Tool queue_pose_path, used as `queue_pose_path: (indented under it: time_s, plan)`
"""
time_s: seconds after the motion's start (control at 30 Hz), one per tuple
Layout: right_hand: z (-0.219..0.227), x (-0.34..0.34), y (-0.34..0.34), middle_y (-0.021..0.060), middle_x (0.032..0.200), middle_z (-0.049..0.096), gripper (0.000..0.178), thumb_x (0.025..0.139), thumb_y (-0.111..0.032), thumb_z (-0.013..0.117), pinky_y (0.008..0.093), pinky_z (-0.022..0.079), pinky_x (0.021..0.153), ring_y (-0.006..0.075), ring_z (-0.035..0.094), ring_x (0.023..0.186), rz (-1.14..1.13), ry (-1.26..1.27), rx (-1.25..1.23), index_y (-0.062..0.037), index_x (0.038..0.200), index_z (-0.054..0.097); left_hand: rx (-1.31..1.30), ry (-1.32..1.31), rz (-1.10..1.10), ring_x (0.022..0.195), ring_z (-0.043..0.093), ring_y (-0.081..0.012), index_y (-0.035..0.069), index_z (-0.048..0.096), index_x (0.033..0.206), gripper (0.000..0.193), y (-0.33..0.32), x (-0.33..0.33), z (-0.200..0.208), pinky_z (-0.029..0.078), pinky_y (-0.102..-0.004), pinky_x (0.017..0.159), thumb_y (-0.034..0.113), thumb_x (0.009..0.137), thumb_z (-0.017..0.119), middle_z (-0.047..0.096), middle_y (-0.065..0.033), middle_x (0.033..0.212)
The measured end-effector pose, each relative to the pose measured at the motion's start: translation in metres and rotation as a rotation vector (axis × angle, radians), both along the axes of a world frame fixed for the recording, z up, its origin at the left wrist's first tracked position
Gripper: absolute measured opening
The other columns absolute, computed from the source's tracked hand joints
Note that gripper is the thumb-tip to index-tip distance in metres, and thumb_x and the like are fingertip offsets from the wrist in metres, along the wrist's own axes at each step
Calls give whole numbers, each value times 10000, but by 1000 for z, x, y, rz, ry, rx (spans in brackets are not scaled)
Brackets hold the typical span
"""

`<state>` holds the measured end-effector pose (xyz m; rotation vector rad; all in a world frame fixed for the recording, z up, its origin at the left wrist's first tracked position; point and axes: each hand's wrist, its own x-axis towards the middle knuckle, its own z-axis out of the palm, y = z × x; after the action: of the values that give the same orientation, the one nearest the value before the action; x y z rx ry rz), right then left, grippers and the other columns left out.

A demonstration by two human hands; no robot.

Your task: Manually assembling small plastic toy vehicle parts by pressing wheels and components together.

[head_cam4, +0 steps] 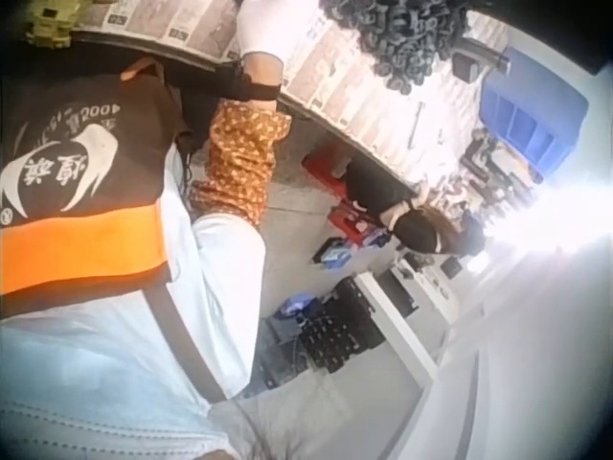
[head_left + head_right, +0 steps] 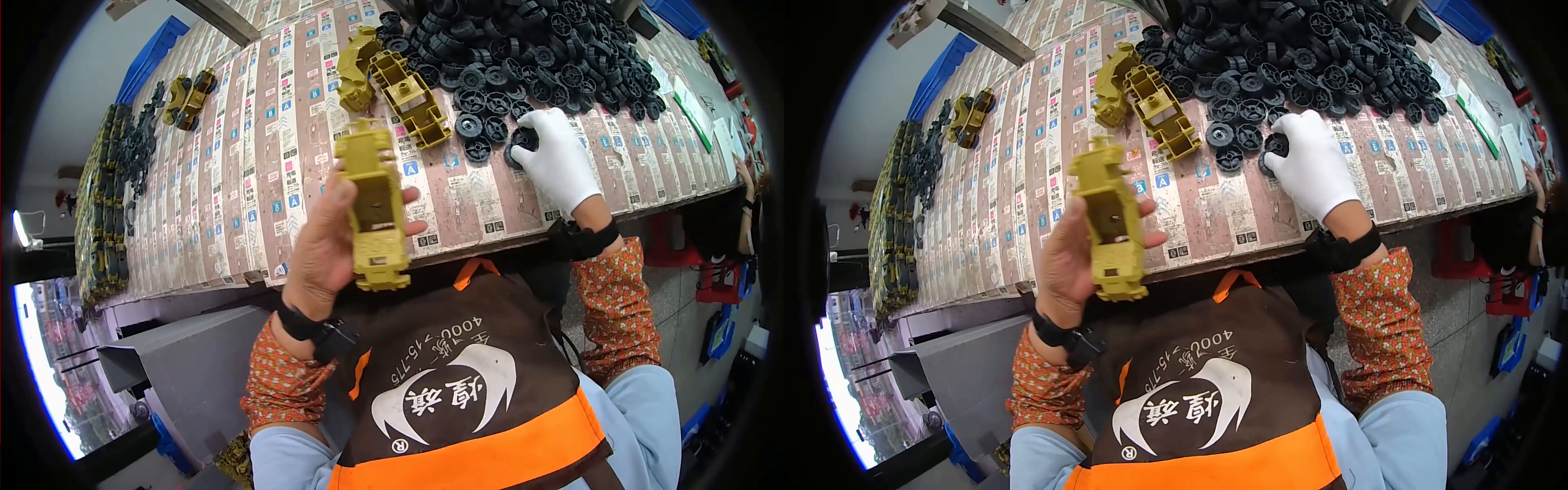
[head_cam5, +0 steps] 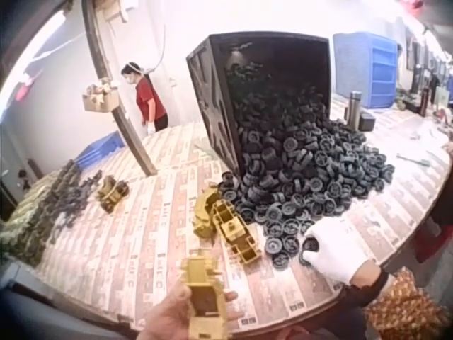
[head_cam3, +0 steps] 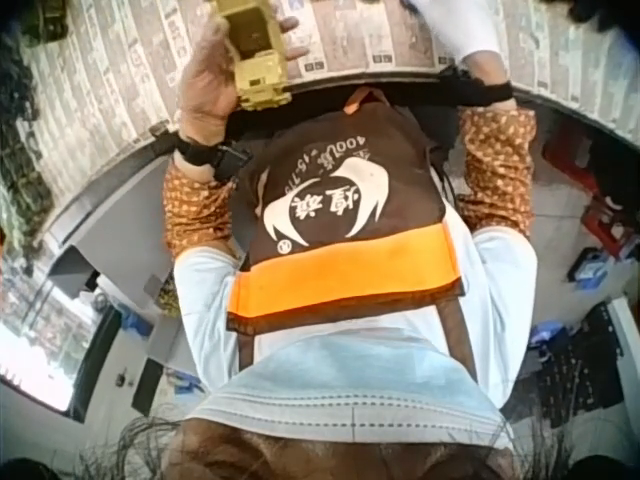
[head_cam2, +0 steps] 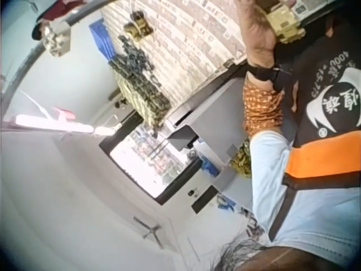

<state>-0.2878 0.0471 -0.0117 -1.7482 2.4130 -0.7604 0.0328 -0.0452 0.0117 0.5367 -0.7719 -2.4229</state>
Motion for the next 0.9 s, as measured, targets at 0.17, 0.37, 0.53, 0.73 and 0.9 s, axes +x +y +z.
queue_pose_path:
  time_s: [0.17, 0.37, 0.53, 0.73, 0.9]
  plan:
    - [7, -6, 17, 136, 971, 635, 243, 844, -39, 737, 412, 539, 835, 352, 657, 925, -51, -233, -134, -55, 1052, 613, 89, -40, -5, 1211, 638, -347, 80, 411, 1504, 585, 27, -21, -2, 588, -501, 1000, 386, 1048, 612, 594, -151, 1313]
    - [-9, -15, 52, 151, 1020, 642, 197, 892, -46, 699, 466, 522, 830, 389, 644, 975, 12, 113, -79, -49, 1065, 604, 95, -148, 80, 1083, 685, -223, 45, 456, 1450, 557, 39, -27, -15, 608, -349, 871, 393, 1049, 621, 650, -140, 1228]
    - [3, -4, 54, 161, 1006, 685, 185, 919, -48, 709, 380, 549, 783, 331, 700, 908, -20, -147, -226, -47, 1099, 665, 28, -217, 4, 980, 732, -237, 34, 551, 1361, 543, 42, -29, -33, 634, -345, 810, 474, 1047, 600, 670, -135, 1248]
    - [31, 80, 30, 65, 977, 725, 150, 990, -43, 651, 242, 608, 713, 102, 717, 852, -60, -1238, -47, 15, 1126, 676, -91, -280, 144, 995, 714, -205, 72, 492, 1404, 494, 66, -44, -33, 631, -354, 824, 362, 1038, 653, 671, -98, 1213]
    - [7, 103, 30, 83, 1067, 739, 220, 981, -32, 667, 249, 589, 809, 119, 724, 934, 37, -1227, -145, 41, 1189, 650, -124, -252, 155, 1053, 656, -142, 124, 360, 1447, 548, 76, -50, -26, 582, -326, 896, 112, 1012, 694, 621, -46, 1219]
